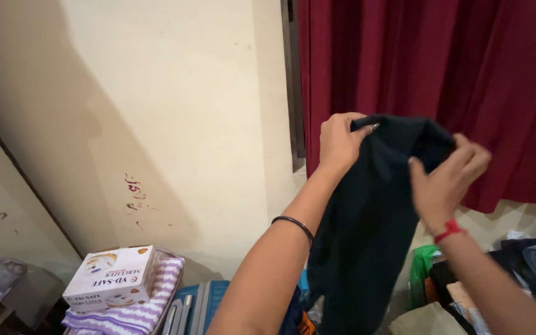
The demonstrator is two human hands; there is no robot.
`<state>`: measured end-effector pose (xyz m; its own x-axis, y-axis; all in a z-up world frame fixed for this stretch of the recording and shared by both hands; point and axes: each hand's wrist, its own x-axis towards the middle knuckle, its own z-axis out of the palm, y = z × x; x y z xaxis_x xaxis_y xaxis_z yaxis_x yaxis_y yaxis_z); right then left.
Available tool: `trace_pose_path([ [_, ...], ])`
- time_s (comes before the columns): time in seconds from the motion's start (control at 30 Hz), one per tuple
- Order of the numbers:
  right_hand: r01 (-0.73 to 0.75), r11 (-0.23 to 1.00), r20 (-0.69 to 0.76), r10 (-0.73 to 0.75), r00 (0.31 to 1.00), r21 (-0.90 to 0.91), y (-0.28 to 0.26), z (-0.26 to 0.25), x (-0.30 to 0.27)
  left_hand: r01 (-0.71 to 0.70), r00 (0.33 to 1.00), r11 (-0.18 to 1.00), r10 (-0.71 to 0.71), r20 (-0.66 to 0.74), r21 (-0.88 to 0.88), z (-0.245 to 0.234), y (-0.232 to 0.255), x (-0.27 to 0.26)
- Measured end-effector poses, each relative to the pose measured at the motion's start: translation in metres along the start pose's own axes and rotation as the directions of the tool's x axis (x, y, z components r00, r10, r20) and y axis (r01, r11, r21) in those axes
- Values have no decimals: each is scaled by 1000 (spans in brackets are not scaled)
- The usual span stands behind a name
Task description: The person hangs a pair of dark pants and an orange shirt onto a plastic hanger, then places them into a closet alongside other garments. They then place a green plastic bag and several folded clothing items into the closet shelves and drawers.
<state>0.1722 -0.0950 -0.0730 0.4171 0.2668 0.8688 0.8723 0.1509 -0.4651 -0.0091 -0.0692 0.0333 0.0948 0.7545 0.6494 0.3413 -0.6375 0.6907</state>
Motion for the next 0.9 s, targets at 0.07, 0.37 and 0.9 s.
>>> trace_pose_path([
  [0.07,-96,989,44,91,995,110,-10,4,-25,19,1000,999,-18,-15,38,1,-3,-4],
  [0.37,124,948,336,-223,915,293,-56,11,-115,-99,985,995,101,-142,19,-12,-11,-7],
  [0.9,-595,-783,591,-395,703,185,-10,106,-121,-261,962,965,257,88,34,29,-12,-89],
])
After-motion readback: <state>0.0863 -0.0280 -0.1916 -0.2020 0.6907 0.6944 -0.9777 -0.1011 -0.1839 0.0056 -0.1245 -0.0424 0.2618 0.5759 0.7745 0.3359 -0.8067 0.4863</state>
